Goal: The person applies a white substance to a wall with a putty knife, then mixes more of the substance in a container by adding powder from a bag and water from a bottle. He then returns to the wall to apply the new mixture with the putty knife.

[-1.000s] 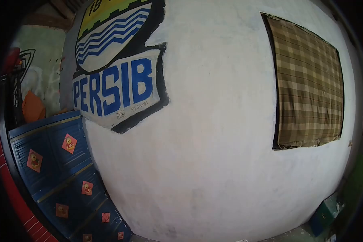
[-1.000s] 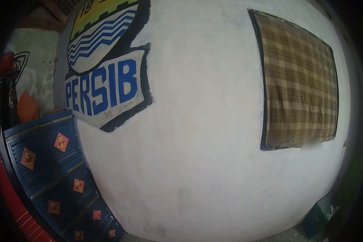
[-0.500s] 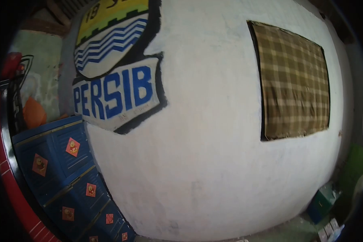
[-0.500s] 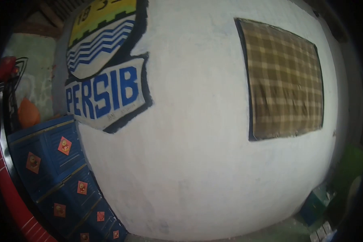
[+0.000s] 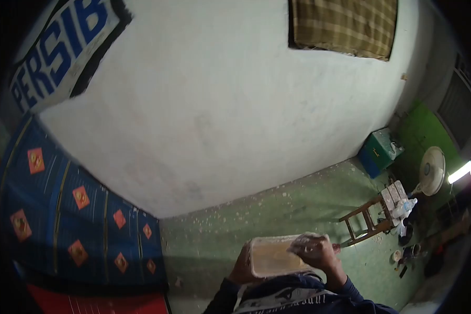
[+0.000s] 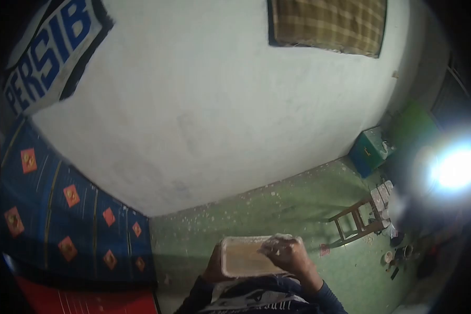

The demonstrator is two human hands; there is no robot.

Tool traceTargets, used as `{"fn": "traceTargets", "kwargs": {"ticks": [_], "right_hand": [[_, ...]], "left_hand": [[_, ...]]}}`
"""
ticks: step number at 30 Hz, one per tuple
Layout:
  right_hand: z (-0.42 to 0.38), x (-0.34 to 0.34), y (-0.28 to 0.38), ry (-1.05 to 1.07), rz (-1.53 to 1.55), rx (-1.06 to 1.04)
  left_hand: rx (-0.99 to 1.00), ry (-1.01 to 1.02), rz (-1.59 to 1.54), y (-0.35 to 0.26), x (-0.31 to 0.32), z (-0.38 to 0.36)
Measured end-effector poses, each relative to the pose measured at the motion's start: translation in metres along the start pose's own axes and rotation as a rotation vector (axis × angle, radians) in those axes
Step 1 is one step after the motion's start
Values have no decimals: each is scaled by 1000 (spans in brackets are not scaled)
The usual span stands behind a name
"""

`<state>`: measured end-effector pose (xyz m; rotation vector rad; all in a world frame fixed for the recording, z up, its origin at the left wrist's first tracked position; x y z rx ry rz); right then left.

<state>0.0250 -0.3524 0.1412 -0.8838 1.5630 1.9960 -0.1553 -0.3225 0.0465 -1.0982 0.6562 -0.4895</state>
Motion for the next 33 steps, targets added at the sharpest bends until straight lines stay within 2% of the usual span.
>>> {"fn": "traceTargets", "kwargs": {"ticks": [1,3,4,6,8,9,11,14,16,17,18,21,22,24,25,26,27,29,30,31,33], "right_hand": [[-3,-6,5,-41,-70,-98],[-4,-14,-8,37,-59,22],[-2,-18,-12,36,-9,33],[-10,-24,-29,-13,-43,-35],[-13,-41,-31,-34,-45,27],[-19,-54,-36,-49,-67,-25],[-38,-81,-51,-97,-93,-43],[-96,-130,-125,-211,-118,45],[-141,-167,-176,-274,-108,115],[-168,-186,-202,-352,-147,160],[-174,-199,-171,-416,-230,203],[-267,-255,-244,-600,-72,461],[-286,-265,-253,-617,-69,493],[-343,-289,-278,-852,91,659],[-350,-285,-268,-866,80,681],[-383,-296,-295,-990,120,685],[-406,-300,-301,-1113,141,677],[-439,-310,-318,-1163,137,715],[-458,-314,-331,-1272,241,695],[-476,-318,-345,-1377,348,669],[-488,-336,-368,-1385,424,680]], "left_hand": [[-28,-24,-9,2,3,-3],[-65,70,-18,6,18,3],[-88,56,-36,10,18,3],[3,119,197,9,38,7],[-42,51,-144,43,45,14],[27,70,-34,14,55,31],[-134,132,-159,48,93,49],[-105,185,-342,34,177,114],[-105,295,-316,49,241,148],[-93,349,-275,57,271,165],[-48,432,-304,37,267,170],[-143,626,-383,40,371,223],[31,689,-260,37,395,237],[-27,795,-251,14,448,268],[-67,864,-239,4,453,268],[-85,891,-236,13,483,282],[-33,874,-203,17,489,291],[73,828,-136,24,505,310],[17,758,-268,31,506,317],[15,761,-266,36,514,325],[26,694,-135,46,521,352]]}}
Point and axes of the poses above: each hand's wrist, its own z-axis towards the middle knuckle, its own x-axis out of the palm, y = z × x, the point moved 10 cm from there along z, towards the middle knuckle, and after that the axes turned 12 degrees about y, right-handed, at the moved point
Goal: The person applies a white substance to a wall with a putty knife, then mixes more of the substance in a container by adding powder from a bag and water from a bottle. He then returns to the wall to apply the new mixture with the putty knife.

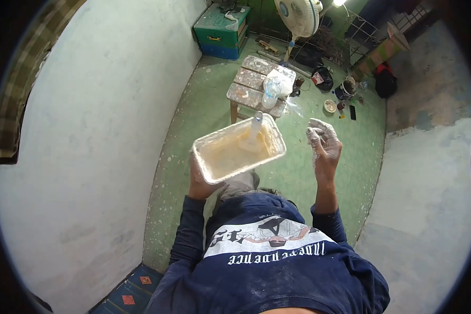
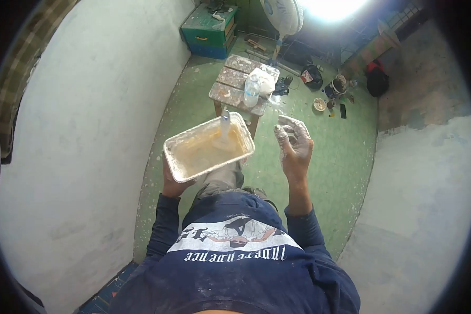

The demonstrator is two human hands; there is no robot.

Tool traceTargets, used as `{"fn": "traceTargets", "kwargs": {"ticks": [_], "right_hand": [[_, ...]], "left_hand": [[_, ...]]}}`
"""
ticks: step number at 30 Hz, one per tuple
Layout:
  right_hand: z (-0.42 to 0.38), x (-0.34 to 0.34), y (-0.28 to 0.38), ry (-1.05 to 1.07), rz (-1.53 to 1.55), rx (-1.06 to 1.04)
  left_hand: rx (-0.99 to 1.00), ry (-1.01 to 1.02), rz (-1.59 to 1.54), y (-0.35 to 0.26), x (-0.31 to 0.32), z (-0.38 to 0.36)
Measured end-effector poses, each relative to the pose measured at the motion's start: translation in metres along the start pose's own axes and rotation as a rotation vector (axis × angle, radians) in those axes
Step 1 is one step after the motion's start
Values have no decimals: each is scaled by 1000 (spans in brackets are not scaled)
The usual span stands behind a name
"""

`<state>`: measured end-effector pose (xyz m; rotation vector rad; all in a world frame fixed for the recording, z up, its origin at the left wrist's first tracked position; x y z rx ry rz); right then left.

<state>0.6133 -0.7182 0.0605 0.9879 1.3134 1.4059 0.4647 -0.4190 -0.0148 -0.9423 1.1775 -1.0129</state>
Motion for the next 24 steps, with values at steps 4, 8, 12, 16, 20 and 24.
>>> {"fn": "traceTargets", "kwargs": {"ticks": [4,8,12,16,20,24], "right_hand": [[75,-13,-26,37,101,18],[145,-21,-57,110,33,133],[203,-22,-86,211,23,180],[261,-35,-144,253,-87,265],[315,-35,-194,421,-440,245],[337,-5,-251,752,-781,311]], "left_hand": [[-26,-172,-3,48,-21,57],[-77,-387,140,80,-31,118],[-99,-439,190,130,-13,193],[-172,-491,-74,227,18,220],[-270,-510,-85,252,44,238],[-324,-562,-49,274,60,241]]}}
Point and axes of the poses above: each hand's wrist, its own z-axis towards the middle knuckle, its own x-axis out of the palm, y = z × x, the point moved 10 cm from there along z, towards the middle knuckle, and after that the axes turned 12 degrees about y, right-handed, at the moved point
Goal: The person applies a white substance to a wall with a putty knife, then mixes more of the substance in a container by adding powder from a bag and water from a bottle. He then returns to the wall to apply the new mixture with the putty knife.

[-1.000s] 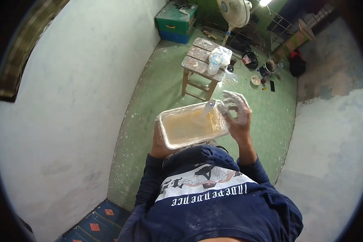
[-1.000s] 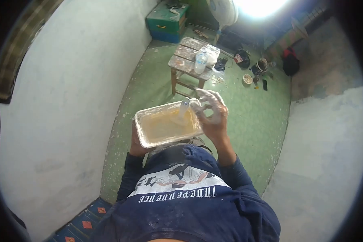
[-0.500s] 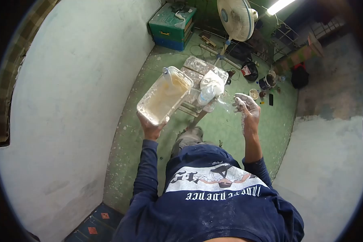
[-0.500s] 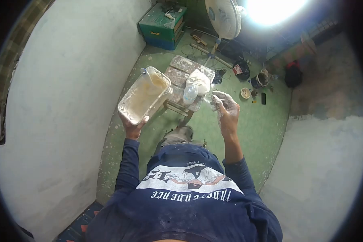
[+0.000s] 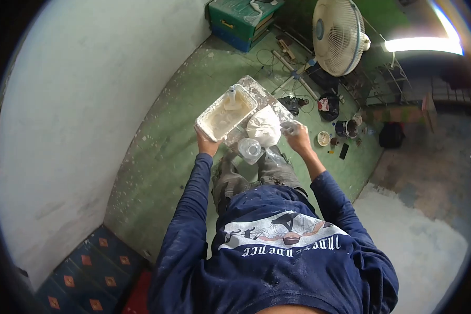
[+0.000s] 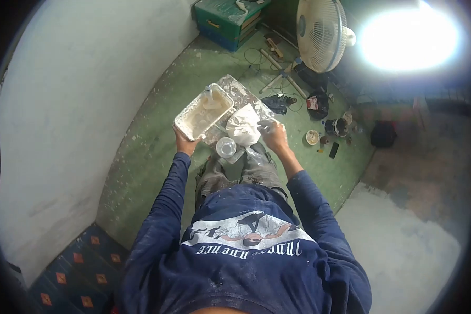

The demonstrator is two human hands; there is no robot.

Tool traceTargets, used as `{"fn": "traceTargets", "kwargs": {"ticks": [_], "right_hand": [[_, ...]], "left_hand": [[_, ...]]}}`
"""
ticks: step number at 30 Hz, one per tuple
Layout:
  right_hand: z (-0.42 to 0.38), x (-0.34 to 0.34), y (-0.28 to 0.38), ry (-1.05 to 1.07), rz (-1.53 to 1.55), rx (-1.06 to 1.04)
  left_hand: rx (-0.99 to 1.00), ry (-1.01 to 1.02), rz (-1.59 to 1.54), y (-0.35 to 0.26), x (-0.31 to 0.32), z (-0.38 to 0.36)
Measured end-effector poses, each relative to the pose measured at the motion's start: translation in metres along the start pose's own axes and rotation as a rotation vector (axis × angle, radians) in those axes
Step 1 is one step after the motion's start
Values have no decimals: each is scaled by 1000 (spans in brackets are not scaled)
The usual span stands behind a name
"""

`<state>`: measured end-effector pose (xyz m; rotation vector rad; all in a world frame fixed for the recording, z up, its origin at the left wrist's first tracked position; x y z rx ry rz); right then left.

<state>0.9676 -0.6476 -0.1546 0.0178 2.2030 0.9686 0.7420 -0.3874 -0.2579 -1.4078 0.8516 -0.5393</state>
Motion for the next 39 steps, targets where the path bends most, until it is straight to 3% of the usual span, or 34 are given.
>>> {"fn": "traceTargets", "kwargs": {"ticks": [2,4,6,10,14,16,19,23,27,30,32,33,35,37,39], "right_hand": [[28,25,-24,63,-115,-34],[38,37,-29,96,-154,93],[52,52,-26,67,-248,-21],[73,70,-32,153,-468,31],[76,66,-26,200,-424,14],[71,69,-4,223,-232,-336],[47,60,9,324,-133,-534],[44,27,11,298,-8,-345],[49,-3,4,87,62,-434],[42,-12,-5,123,122,-367],[34,-17,-2,126,141,-392],[28,-22,4,121,150,-414],[28,-26,7,114,161,-437],[38,-24,-5,95,194,-442],[42,-27,-10,75,221,-447]], "left_hand": [[-20,-42,5,6,3,0],[-116,21,97,-3,7,1],[-127,5,115,-12,4,-3],[-141,-38,309,-23,11,-16],[-176,-40,267,-18,13,-21],[-173,-53,217,-20,16,-24],[-167,-33,139,-16,23,-22],[-154,-31,55,-22,29,-21],[-160,24,148,-25,31,-22],[-163,21,288,8,24,-35],[-134,-233,379,5,6,-58],[-132,-233,377,-7,10,-64],[-301,-473,118,-18,-1,-99],[-221,-693,71,-55,5,-132],[-132,-833,413,-101,23,-162]]}}
Point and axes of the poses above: each hand's wrist, its own z-axis towards the middle knuckle, its own x-axis out of the palm, y = z × x, the point moved 10 cm from there along z, towards the middle knuckle, and after that the axes turned 12 degrees about y, right-handed, at the moved point
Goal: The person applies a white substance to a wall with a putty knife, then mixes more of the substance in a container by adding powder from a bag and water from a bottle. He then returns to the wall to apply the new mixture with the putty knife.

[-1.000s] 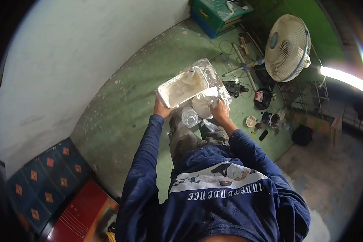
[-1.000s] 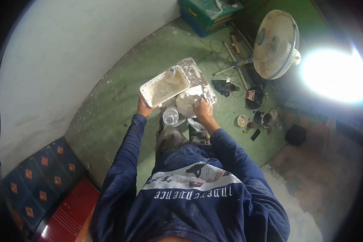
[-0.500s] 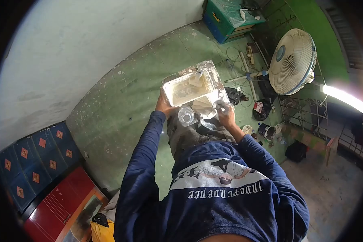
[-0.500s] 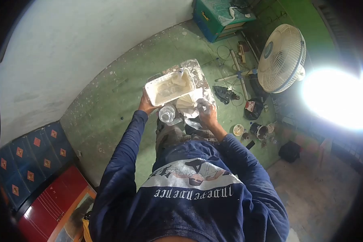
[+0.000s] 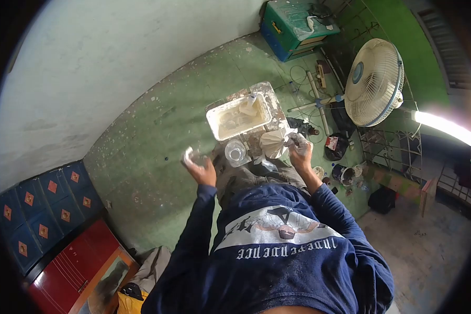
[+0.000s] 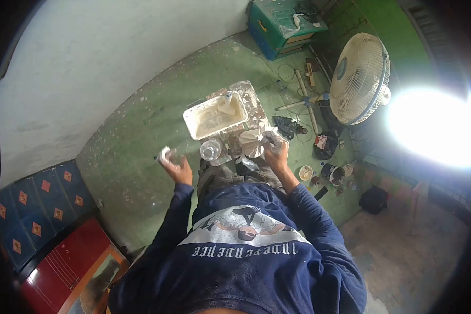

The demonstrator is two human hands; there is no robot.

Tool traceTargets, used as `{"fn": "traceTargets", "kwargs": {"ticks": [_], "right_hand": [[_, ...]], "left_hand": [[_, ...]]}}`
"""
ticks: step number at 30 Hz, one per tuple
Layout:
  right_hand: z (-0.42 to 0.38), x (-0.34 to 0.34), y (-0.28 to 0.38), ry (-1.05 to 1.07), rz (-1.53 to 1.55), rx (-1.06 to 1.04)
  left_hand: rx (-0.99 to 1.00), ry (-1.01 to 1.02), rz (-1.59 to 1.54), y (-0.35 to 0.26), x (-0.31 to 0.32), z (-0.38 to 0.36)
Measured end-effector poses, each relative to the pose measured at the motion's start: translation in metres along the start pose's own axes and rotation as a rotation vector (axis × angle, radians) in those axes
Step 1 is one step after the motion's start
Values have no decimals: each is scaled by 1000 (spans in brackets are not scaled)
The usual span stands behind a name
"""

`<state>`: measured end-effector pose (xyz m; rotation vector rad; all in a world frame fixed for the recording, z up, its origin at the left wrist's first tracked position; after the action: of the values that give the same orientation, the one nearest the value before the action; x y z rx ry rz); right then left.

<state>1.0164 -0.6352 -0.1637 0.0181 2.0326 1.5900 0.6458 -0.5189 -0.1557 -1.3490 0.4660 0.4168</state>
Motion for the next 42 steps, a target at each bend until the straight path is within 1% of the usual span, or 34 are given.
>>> {"fn": "traceTargets", "kwargs": {"ticks": [1,2,3,4,5,6,7,8,9,11,12,14,15,16,17,18,19,20,21,23,24,26,29,31,33,34,35,36,37,38,39,40,41,42], "right_hand": [[1,0,0,4,-7,-1],[2,0,0,8,-14,-3],[2,3,-2,32,-14,13],[3,6,1,56,-41,-19],[4,9,2,83,-68,-53],[7,10,4,87,-71,-54],[10,8,2,83,-49,-30],[10,7,0,82,-29,1],[11,6,-1,92,-35,6],[20,3,6,106,-116,-42],[23,3,14,114,-132,-43],[28,7,3,130,-132,-25],[29,8,-1,141,-123,-8],[30,10,-8,183,-109,47],[31,10,-8,188,-117,49],[33,12,-14,207,-19,105],[36,13,-20,225,78,162],[42,14,-27,210,148,150],[45,12,-35,211,144,153],[50,8,-42,209,101,186],[50,8,-41,222,79,207],[48,9,-37,248,43,183],[45,17,-20,354,-40,29],[40,17,-2,319,-179,-134],[41,15,-12,298,-157,-151],[41,14,-17,275,-141,-165],[43,14,-8,281,-136,-169],[43,12,13,269,-202,-227],[42,12,28,257,-268,-287],[39,16,42,266,-316,-365],[37,19,49,276,-312,-372],[34,22,60,289,-358,-416],[33,26,75,302,-404,-460],[32,32,88,331,-418,-510]], "left_hand": [[73,-4,52,-37,-7,-10],[224,69,8,-75,-4,-20],[419,35,-113,-91,6,-40],[534,287,-218,-124,22,-45],[586,468,-275,-151,41,-50],[615,735,-313,-164,72,-55],[315,1049,-384,-144,113,-65],[76,1244,-504,-123,149,-83],[211,1209,-344,-131,159,-79],[378,851,-189,-117,185,-72],[370,850,-196,-123,195,-68],[213,589,5,-116,197,-42],[206,588,-1,-114,211,-42],[164,640,63,-107,229,-45],[121,690,126,-96,245,-49],[170,581,159,-95,246,-47],[161,578,151,-89,256,-47],[78,574,126,-77,263,-43],[-2,573,103,-66,268,-41],[18,560,127,-64,269,-38],[32,576,201,-66,270,-35],[43,588,275,-66,271,-31],[58,622,176,-68,273,-24],[-1,720,-20,-69,275,-21],[-24,758,-65,-67,282,-22],[-100,780,-114,-63,286,-27],[-179,801,-164,-59,286,-30],[-131,790,-190,-63,283,-33],[-138,782,-187,-61,279,-36],[-165,787,-375,-62,278,-38],[-191,787,-564,-64,276,-41],[-181,842,-594,-65,275,-45],[-184,831,-591,-77,262,-45],[-263,749,-729,-88,242,-44]]}}
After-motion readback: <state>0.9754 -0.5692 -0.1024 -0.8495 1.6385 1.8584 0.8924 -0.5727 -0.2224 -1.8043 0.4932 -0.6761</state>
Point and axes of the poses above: each hand's wrist, its own z-axis towards the middle knuckle, its own x-axis out of the palm, y = z × x, the point moved 10 cm from there along z, towards the middle knuckle, and after that the axes turned 12 degrees about y, right-handed, at the moved point
